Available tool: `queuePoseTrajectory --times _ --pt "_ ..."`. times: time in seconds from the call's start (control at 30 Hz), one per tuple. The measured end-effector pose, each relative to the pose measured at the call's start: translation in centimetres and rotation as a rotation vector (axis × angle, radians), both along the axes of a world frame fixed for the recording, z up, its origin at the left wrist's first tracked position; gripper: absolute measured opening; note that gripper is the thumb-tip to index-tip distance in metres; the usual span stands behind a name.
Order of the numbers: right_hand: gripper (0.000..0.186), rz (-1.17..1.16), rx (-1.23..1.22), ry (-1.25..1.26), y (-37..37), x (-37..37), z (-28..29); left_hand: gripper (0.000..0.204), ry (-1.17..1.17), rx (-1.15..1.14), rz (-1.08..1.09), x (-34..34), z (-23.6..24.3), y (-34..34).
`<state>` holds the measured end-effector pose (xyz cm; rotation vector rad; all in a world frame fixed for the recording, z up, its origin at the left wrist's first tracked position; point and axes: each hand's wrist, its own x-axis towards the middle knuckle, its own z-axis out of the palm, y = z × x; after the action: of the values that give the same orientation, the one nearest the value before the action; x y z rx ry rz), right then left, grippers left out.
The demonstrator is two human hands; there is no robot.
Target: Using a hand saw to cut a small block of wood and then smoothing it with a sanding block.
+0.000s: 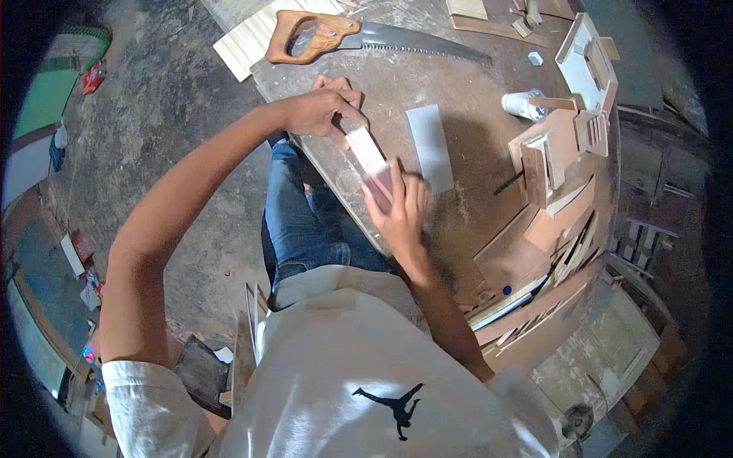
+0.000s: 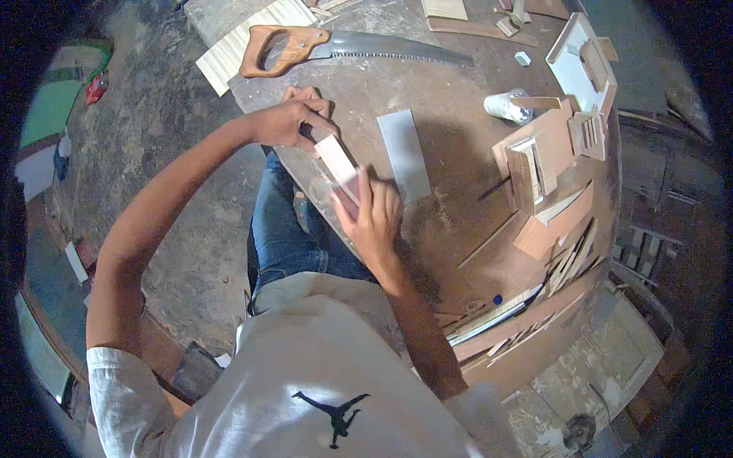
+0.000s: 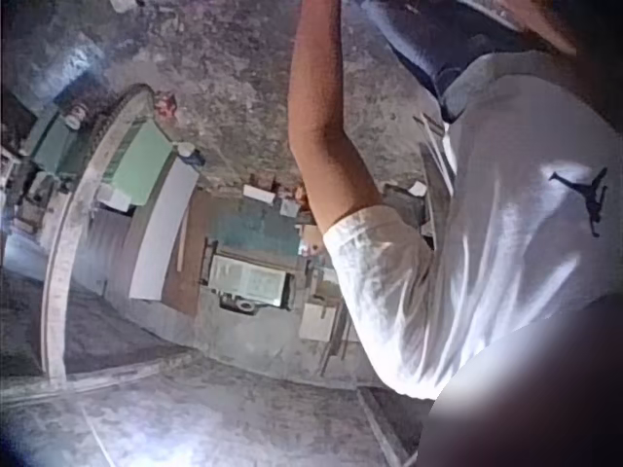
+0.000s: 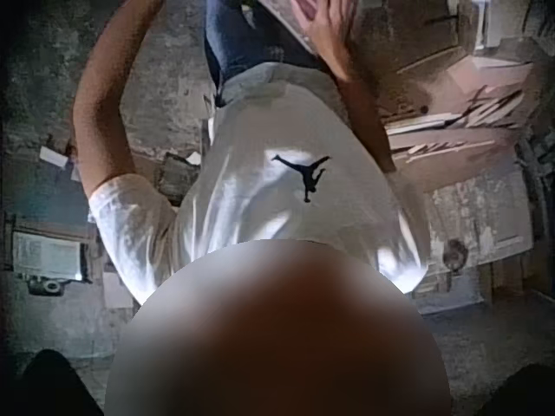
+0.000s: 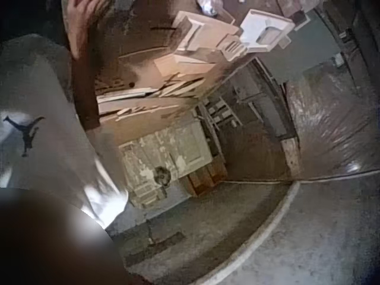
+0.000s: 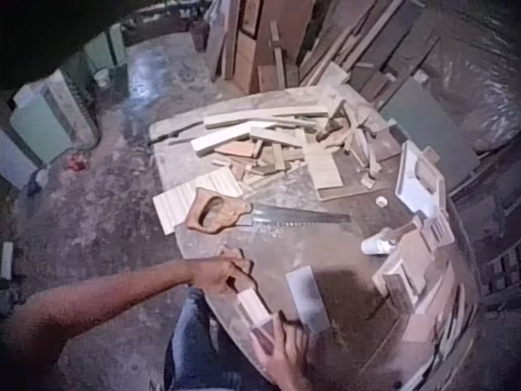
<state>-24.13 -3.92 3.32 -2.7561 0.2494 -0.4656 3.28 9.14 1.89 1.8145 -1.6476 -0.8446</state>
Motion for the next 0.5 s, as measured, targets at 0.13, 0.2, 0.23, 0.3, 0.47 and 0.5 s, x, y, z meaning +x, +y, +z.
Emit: queuePoseTrajectory --times 0.13,0.2,0.23,0.3,0.47,0.5 --pt "0.076 0.019 -0.012 0.006 0.6 6.9 0.4 0.062 0.008 -0.037 0.013 0.1 -0.8 0.1" --pt "0.076 0.021 0.000 0.039 0.0 1.7 0.5 0.061 0.015 -0.024 0.002 -0.2 -0.8 0.0" --pt "0.077 0.030 0.015 0.064 -0.1 -0.7 0.3 0.060 0.015 -0.008 -0.003 -0.1 -0.4 0.2" --pt "0.077 0.026 0.009 0.078 -0.5 -0.8 0.0 0.058 0.020 -0.036 -0.013 -0.2 -0.2 -0.2" --pt "0.073 0.029 0.020 0.030 0.6 5.7 0.3 0.058 0.011 -0.052 0.017 0.0 -1.3 0.2" --pt "0.070 0.024 0.073 0.042 0.3 5.0 0.4 0.058 0.009 -0.054 0.017 0.1 -1.1 -0.1"
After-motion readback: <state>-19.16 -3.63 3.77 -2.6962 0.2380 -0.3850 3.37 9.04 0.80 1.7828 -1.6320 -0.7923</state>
